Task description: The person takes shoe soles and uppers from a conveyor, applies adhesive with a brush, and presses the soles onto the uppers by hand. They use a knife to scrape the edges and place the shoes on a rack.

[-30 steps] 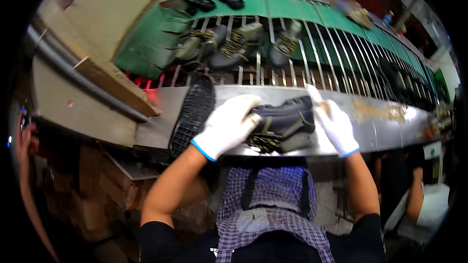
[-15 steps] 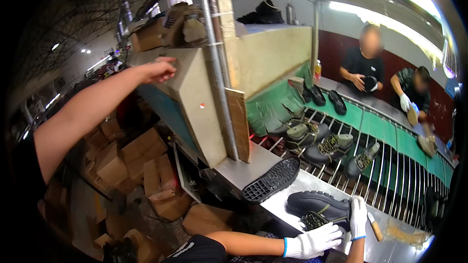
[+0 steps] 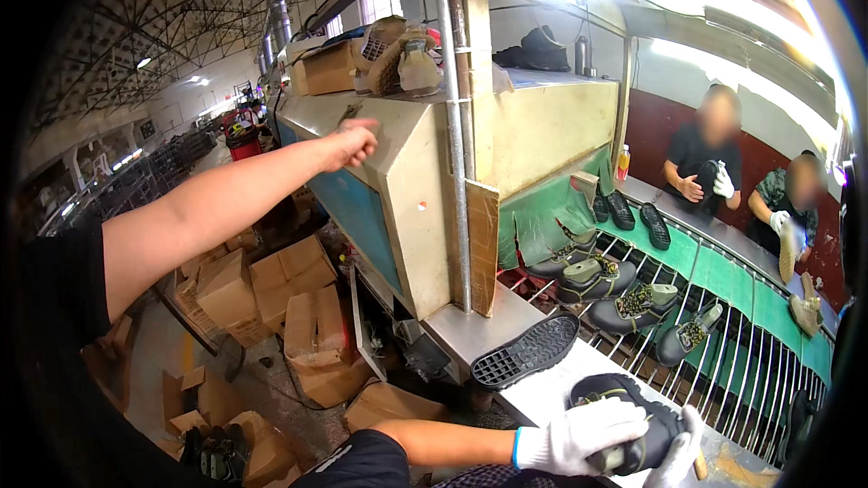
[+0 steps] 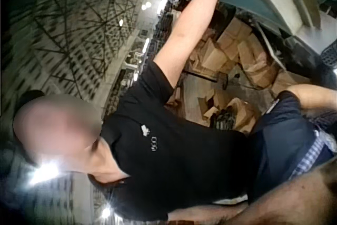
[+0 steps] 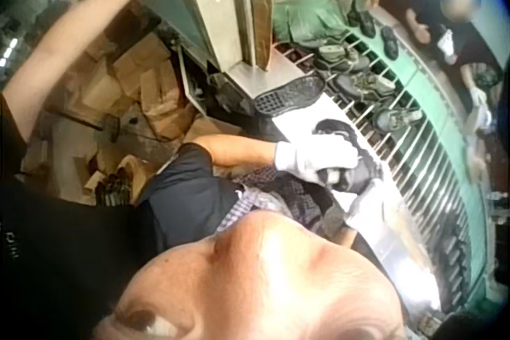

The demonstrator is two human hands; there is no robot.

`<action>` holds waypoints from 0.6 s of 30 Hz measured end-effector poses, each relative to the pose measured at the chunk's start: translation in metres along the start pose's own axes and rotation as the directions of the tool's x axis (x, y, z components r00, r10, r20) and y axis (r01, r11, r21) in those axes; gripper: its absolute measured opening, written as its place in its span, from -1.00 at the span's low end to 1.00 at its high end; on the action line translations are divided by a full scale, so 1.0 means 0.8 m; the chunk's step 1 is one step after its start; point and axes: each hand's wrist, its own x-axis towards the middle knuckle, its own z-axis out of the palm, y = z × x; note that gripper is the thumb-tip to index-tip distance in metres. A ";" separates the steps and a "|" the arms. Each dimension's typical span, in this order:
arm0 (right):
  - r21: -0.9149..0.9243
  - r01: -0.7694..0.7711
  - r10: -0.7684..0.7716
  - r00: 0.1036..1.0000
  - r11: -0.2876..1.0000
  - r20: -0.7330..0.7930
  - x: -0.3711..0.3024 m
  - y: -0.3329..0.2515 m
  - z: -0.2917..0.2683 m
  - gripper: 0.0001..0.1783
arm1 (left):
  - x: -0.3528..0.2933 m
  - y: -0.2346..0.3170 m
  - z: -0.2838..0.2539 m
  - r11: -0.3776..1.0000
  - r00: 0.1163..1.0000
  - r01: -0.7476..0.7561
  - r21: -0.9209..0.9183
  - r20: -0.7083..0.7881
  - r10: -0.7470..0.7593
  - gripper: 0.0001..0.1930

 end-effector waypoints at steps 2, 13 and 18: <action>-0.070 0.055 -0.049 0.994 0.996 0.094 0.023 -0.045 0.011 -0.44 | 0.008 0.000 -0.006 0.982 0.992 0.118 -0.144 -0.035 -0.124 -0.27; -0.149 -0.009 0.097 0.794 0.989 0.600 -0.027 -0.083 -0.010 -0.31 | -0.062 0.004 0.005 0.953 0.934 -0.291 -0.083 0.193 0.302 -0.39; -0.187 -0.038 0.137 0.824 0.982 0.551 -0.019 -0.109 0.026 -0.36 | -0.037 -0.007 -0.009 0.949 0.946 -0.307 -0.073 0.082 0.313 -0.29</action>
